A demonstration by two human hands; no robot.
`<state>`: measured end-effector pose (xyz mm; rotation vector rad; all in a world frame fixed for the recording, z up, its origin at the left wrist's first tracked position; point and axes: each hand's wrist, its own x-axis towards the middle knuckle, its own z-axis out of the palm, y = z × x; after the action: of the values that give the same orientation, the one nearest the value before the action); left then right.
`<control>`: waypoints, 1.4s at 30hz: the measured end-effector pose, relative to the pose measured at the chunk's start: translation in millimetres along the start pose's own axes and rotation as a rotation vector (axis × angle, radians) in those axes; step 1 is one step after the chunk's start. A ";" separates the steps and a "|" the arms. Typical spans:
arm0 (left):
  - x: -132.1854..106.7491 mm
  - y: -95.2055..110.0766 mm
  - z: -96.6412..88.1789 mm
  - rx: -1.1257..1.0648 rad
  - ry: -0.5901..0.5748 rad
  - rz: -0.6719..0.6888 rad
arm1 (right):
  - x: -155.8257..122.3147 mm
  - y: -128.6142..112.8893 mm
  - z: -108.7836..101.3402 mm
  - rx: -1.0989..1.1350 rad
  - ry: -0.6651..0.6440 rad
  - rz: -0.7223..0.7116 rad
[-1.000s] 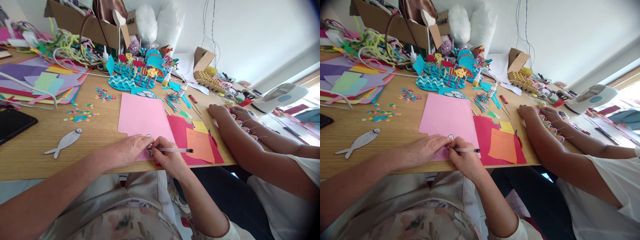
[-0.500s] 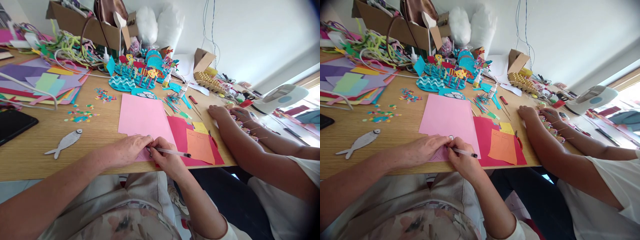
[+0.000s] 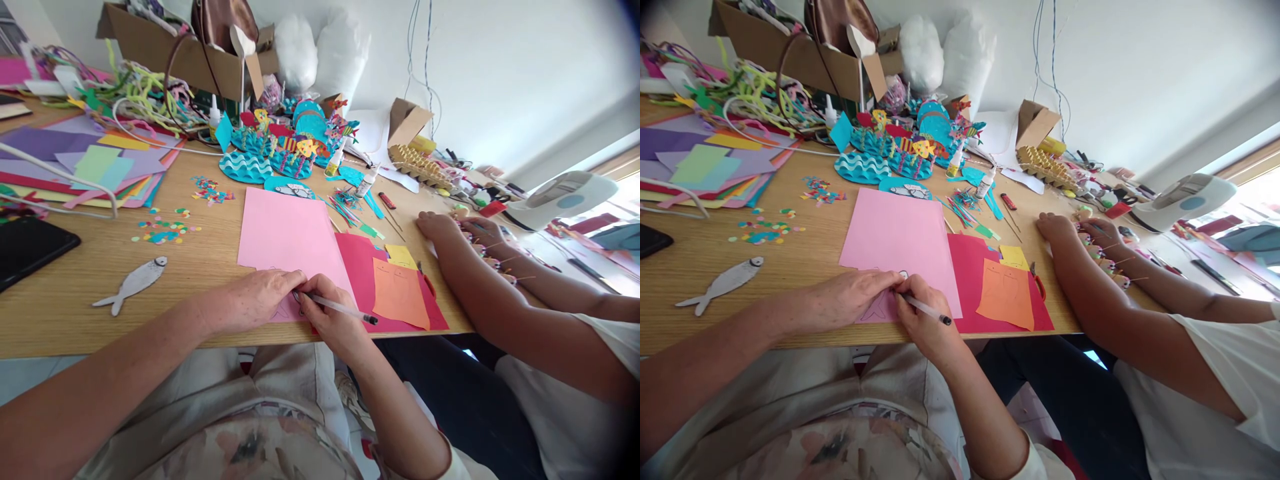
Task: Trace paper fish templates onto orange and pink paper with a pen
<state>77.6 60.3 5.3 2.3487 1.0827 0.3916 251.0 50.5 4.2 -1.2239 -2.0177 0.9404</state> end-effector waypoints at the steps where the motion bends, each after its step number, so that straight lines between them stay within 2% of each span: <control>1: 0.1 0.3 -0.2 0.004 0.000 -0.002 | 0.0 0.3 0.2 -0.003 0.001 -0.001; 14: -1.7 -3.2 2.5 0.000 0.015 0.038 | -0.1 -1.6 0.2 0.013 0.000 -0.007; 20: -1.0 -0.8 1.4 0.009 -0.003 0.014 | -2.4 -0.1 -1.5 -0.009 -0.008 -0.016; 32: 0.5 6.9 -4.3 -0.006 -0.030 -0.018 | -13.0 -3.6 -11.3 -0.048 -0.048 0.058; 42: 1.0 7.8 -4.1 -0.013 -0.034 -0.036 | -14.0 -3.4 -15.1 -0.071 -0.073 0.041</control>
<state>81.2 58.1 13.1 2.3124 1.1012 0.3430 266.7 40.7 13.9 -1.2897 -2.1065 0.9534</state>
